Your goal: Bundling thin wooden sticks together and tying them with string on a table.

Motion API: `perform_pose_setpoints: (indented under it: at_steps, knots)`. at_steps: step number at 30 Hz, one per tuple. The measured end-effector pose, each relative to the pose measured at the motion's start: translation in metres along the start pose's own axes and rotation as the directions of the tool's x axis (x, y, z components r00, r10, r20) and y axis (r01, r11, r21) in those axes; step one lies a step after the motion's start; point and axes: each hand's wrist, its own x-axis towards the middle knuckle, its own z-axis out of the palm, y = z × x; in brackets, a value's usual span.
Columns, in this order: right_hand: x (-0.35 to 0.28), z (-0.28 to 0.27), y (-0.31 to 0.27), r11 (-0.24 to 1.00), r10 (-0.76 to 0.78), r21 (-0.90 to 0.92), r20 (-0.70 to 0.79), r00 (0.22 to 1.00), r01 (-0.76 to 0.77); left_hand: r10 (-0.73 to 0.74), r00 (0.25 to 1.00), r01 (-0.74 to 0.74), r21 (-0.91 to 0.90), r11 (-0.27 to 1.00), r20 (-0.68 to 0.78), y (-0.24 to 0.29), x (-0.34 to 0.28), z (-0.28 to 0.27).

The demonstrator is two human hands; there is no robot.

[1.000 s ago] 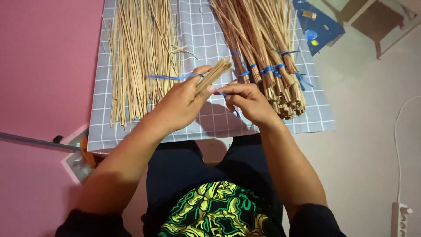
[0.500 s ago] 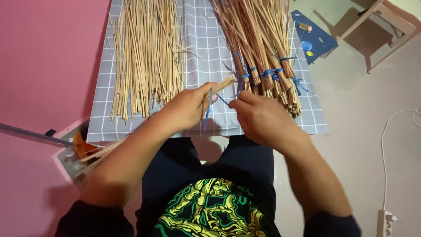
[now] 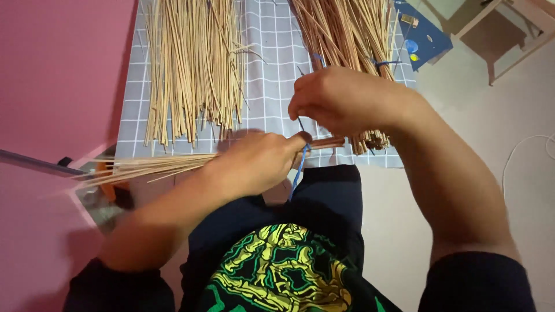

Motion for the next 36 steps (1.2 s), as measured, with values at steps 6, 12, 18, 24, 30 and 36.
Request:
perform_pose_setpoints:
  at_steps: [6, 12, 18, 24, 30, 36]
  knots:
    - [-0.003, 0.078, 0.059, 0.874, 0.067, 0.476, -0.318, 0.946, 0.098, -0.095, 0.967, 0.077, -0.082, 0.994, -0.236, -0.022, -0.009, -0.011]
    - [-0.015, 0.149, 0.069, 0.975, 0.081, -0.137, -0.514, 0.854, -0.175, -0.203, 0.949, 0.133, -0.276, 0.952, -0.240, -0.065, 0.004, 0.013]
    - [-0.028, 0.123, 0.031, 0.876, -0.034, -0.449, -0.420, 0.907, -0.175, -0.257, 0.957, 0.135, -0.573, 0.809, -0.137, -0.077, 0.013, 0.027]
    - [-0.030, 0.134, 0.034, 0.789, -0.109, -0.581, -0.454, 0.884, -0.201, -0.280, 0.951, 0.119, -0.678, 0.726, -0.134, -0.059, 0.014, 0.033]
    - [-0.028, 0.129, 0.021, 0.466, -0.225, -0.879, -0.230, 0.947, -0.103, -0.230, 0.973, 0.212, -0.298, 0.931, -0.025, -0.065, 0.008, 0.060]
    - [-0.026, 0.069, 0.000, 0.678, -0.205, -0.725, -0.031, 0.978, 0.119, 0.089, 0.986, -0.088, 0.017, 0.996, -0.140, -0.036, -0.001, 0.078]
